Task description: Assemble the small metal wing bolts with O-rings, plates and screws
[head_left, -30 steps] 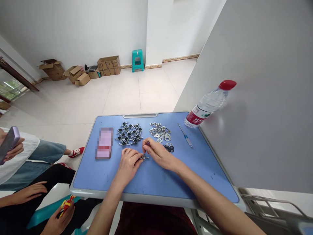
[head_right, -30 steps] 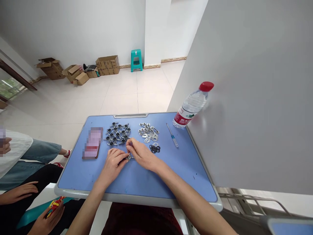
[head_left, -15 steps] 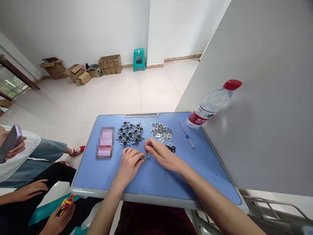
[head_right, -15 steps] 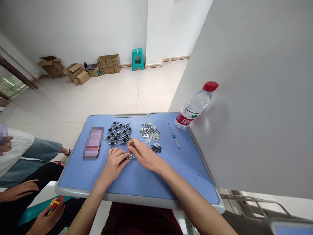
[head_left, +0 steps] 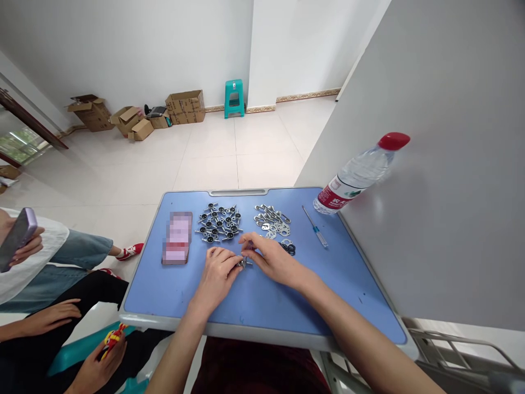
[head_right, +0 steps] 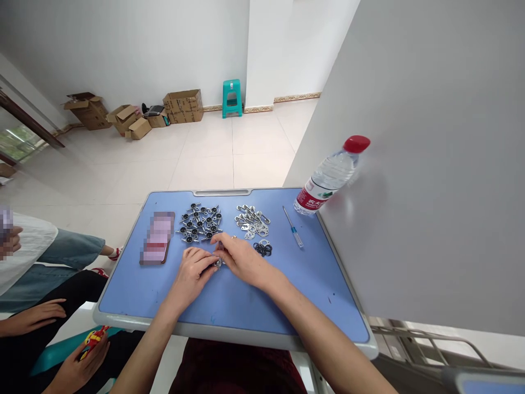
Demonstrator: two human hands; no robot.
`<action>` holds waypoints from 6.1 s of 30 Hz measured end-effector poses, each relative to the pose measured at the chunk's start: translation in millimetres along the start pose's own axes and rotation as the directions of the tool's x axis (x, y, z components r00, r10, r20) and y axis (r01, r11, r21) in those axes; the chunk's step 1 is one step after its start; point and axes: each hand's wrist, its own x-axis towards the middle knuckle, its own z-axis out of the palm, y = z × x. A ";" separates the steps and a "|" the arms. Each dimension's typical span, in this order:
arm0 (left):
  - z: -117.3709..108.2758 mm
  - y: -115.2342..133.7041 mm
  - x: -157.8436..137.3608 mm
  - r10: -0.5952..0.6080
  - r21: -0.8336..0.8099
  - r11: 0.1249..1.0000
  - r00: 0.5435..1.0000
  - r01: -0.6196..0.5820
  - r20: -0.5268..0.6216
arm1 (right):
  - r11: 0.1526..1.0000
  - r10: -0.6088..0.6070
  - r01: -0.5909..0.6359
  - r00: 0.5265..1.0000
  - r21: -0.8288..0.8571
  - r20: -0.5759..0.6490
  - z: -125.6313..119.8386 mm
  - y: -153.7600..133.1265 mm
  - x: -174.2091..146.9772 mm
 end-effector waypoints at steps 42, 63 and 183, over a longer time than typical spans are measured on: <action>-1.2 0.3 -0.4 -0.001 0.017 1.000 1.000 0.001 -0.017 | 0.979 -0.193 0.182 0.974 -0.095 -0.123 -7.1 2.2 -1.8; 3.1 -5.5 -4.8 0.005 0.015 1.000 0.999 -0.004 -0.043 | 0.929 -0.354 0.306 0.899 -0.206 -0.259 9.3 11.8 0.6; -1.3 1.6 -2.5 -0.056 -0.009 0.998 0.998 0.056 -0.008 | 0.943 -0.315 0.294 0.940 -0.155 -0.129 -2.4 1.3 -3.0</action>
